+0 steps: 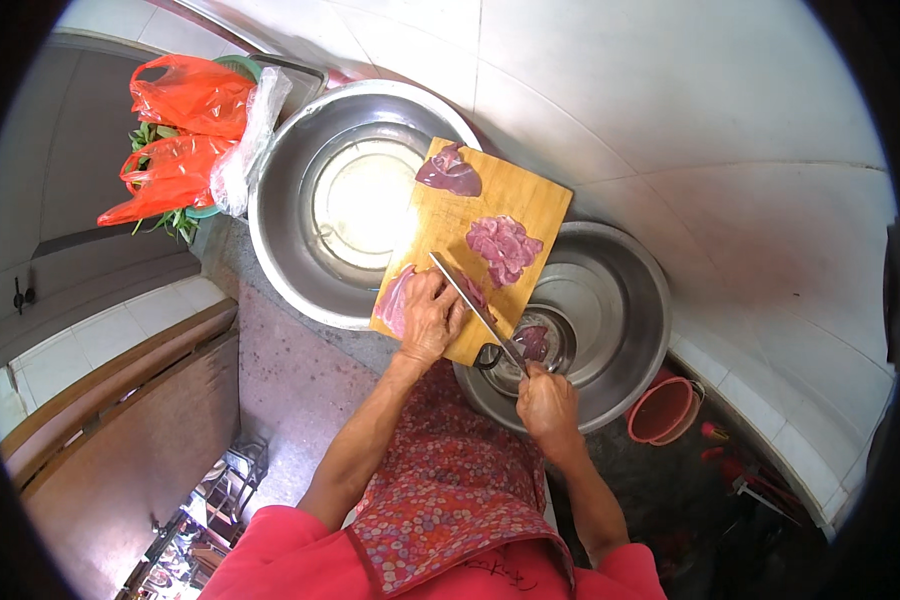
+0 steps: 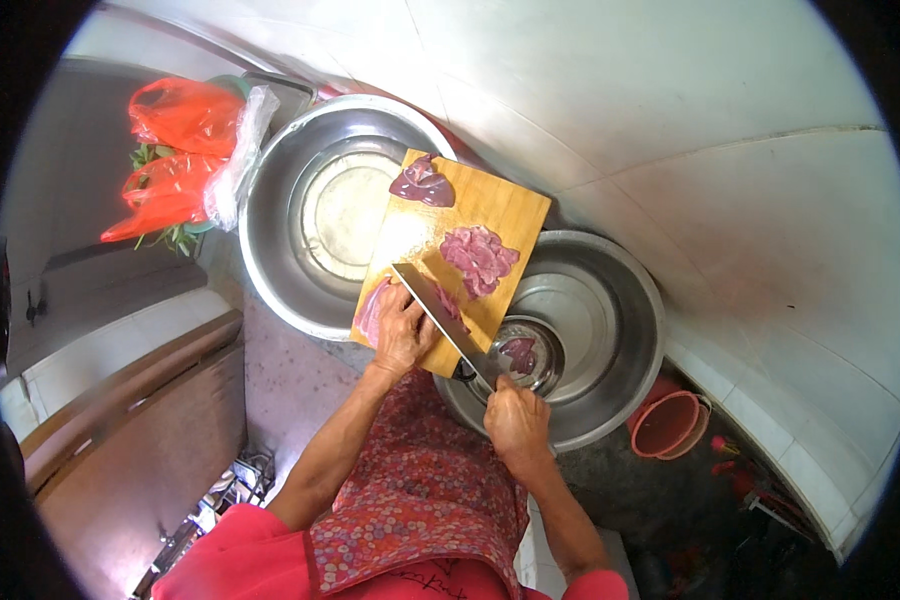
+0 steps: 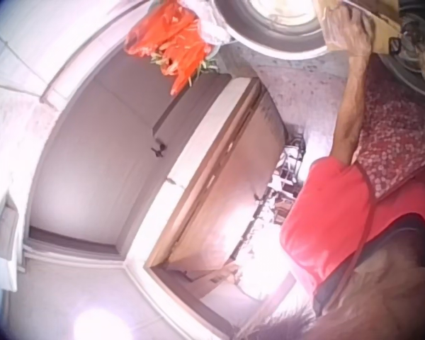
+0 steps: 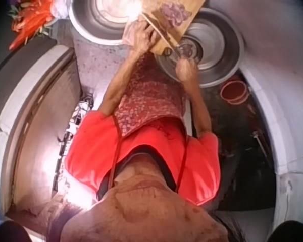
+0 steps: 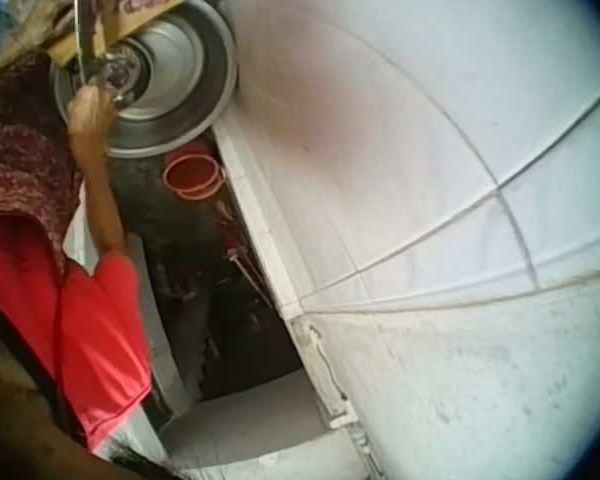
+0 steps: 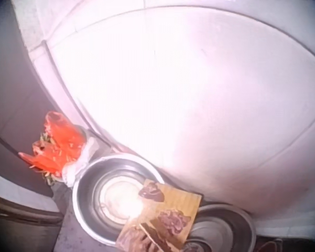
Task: The person slices raw meat on a wooden cutting board using a large knife. The person cuts the meat into smaller pieces and transfers them into a metal bowl placed next to the cutting board.
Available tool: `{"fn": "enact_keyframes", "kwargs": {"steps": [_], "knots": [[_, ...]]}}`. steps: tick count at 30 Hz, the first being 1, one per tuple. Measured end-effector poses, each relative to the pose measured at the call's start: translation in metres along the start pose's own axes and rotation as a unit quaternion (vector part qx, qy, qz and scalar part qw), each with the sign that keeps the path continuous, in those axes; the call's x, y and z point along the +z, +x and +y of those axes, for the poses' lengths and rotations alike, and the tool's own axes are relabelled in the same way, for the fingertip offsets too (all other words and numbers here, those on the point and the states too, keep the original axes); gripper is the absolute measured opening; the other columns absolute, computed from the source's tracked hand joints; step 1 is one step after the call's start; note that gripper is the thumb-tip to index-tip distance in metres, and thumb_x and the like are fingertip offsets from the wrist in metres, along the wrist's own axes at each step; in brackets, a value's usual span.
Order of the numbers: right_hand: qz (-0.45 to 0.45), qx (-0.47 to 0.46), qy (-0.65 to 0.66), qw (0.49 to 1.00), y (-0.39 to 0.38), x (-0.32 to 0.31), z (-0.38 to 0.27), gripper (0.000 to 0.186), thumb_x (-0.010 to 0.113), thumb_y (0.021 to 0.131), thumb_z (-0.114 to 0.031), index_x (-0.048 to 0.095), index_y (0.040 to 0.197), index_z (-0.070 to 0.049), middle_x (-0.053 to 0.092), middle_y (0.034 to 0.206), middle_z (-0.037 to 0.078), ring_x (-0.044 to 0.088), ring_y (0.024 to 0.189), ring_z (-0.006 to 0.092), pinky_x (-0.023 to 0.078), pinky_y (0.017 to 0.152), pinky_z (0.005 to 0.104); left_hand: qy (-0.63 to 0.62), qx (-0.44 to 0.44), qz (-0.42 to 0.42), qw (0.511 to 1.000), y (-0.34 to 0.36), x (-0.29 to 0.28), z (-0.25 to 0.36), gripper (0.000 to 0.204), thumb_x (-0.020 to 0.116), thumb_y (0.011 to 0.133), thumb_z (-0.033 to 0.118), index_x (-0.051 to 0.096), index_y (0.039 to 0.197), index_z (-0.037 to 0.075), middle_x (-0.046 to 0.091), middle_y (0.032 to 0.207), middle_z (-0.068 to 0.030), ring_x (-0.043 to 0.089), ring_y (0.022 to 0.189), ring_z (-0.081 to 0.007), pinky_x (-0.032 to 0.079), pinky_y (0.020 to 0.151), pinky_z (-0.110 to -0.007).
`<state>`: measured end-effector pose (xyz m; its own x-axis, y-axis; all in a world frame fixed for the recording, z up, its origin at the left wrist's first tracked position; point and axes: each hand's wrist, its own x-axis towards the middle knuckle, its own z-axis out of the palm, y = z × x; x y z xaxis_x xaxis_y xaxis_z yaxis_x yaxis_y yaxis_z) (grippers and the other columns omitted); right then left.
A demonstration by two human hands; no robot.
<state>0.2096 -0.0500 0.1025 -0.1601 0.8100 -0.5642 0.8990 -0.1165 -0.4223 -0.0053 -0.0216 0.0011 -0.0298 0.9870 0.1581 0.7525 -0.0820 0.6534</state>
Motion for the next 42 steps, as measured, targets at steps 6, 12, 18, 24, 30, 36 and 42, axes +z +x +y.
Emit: {"fn": "enact_keyframes", "kwargs": {"steps": [6,12,18,24,30,36,42], "knots": [[-0.037,-0.015,0.089,0.995,0.054,-0.004,0.021,0.022,0.063,0.090,-0.019,0.067,0.085,0.002,0.067,0.072,0.024,0.069,0.071,0.0400,0.053,0.067,0.0499,-0.019,-0.013,0.001,1.000,0.003,0.002,0.003,0.019,0.074,0.079,0.006,0.069,0.097,0.004,0.061,0.102,-0.0127,0.058,0.098,-0.0345,0.045,0.089,-0.045],[-0.210,0.112,0.332,0.913,0.138,-0.038,0.059,0.027,0.073,0.083,-0.017,0.064,0.076,0.008,0.059,0.061,0.004,0.056,0.053,0.0155,0.048,0.054,0.0370,-0.015,-0.002,0.020,1.000,0.003,0.004,0.001,0.017,0.075,0.080,0.008,0.069,0.096,0.004,0.062,0.100,-0.0120,0.059,0.098,-0.0337,0.046,0.089,-0.044],[-0.031,-0.022,0.238,0.971,0.109,-0.054,0.043,0.027,0.068,0.086,-0.018,0.065,0.080,0.009,0.057,0.060,0.014,0.053,0.058,0.0134,0.045,0.058,0.0387,-0.017,-0.002,0.033,0.999,0.002,0.004,0.002,0.017,0.076,0.080,0.007,0.068,0.094,0.004,0.061,0.101,-0.0121,0.059,0.098,-0.0336,0.046,0.089,-0.045],[0.000,0.002,0.034,0.999,0.026,-0.035,-0.002,0.026,0.058,0.093,-0.018,0.070,0.099,0.005,0.069,0.083,0.028,0.067,0.077,0.0455,0.053,0.071,0.0527,-0.032,0.017,0.012,0.999,-0.002,0.000,-0.002,0.018,0.076,0.080,0.008,0.069,0.096,0.003,0.061,0.103,-0.0120,0.059,0.102,-0.0348,0.045,0.091,-0.046],[0.036,0.007,0.030,0.999,-0.031,0.005,-0.008,0.019,0.059,0.089,-0.013,0.068,0.097,0.002,0.069,0.080,0.025,0.068,0.073,0.0437,0.053,0.069,0.0539,-0.006,0.033,0.004,0.999,-0.004,0.004,-0.004,0.025,0.077,0.077,0.009,0.071,0.101,0.006,0.061,0.112,-0.0119,0.057,0.111,-0.0354,0.044,0.095,-0.048],[0.027,0.006,0.007,1.000,-0.030,0.011,-0.013,0.012,0.060,0.088,-0.011,0.061,0.087,0.001,0.068,0.077,0.024,0.068,0.071,0.0434,0.053,0.067,0.0539,-0.018,0.029,-0.006,0.999,-0.005,0.006,-0.006,0.027,0.075,0.074,0.005,0.072,0.101,0.005,0.062,0.114,-0.0131,0.058,0.109,-0.0359,0.043,0.096,-0.048],[-0.014,0.033,-0.018,0.999,-0.012,0.008,-0.026,0.010,0.060,0.088,-0.009,0.062,0.089,0.000,0.070,0.080,0.023,0.069,0.077,0.0441,0.054,0.073,0.0533,-0.027,0.026,-0.006,0.999,-0.004,0.007,-0.005,0.023,0.075,0.074,0.005,0.072,0.097,0.004,0.063,0.111,-0.0132,0.058,0.108,-0.0360,0.045,0.094,-0.048]]}}
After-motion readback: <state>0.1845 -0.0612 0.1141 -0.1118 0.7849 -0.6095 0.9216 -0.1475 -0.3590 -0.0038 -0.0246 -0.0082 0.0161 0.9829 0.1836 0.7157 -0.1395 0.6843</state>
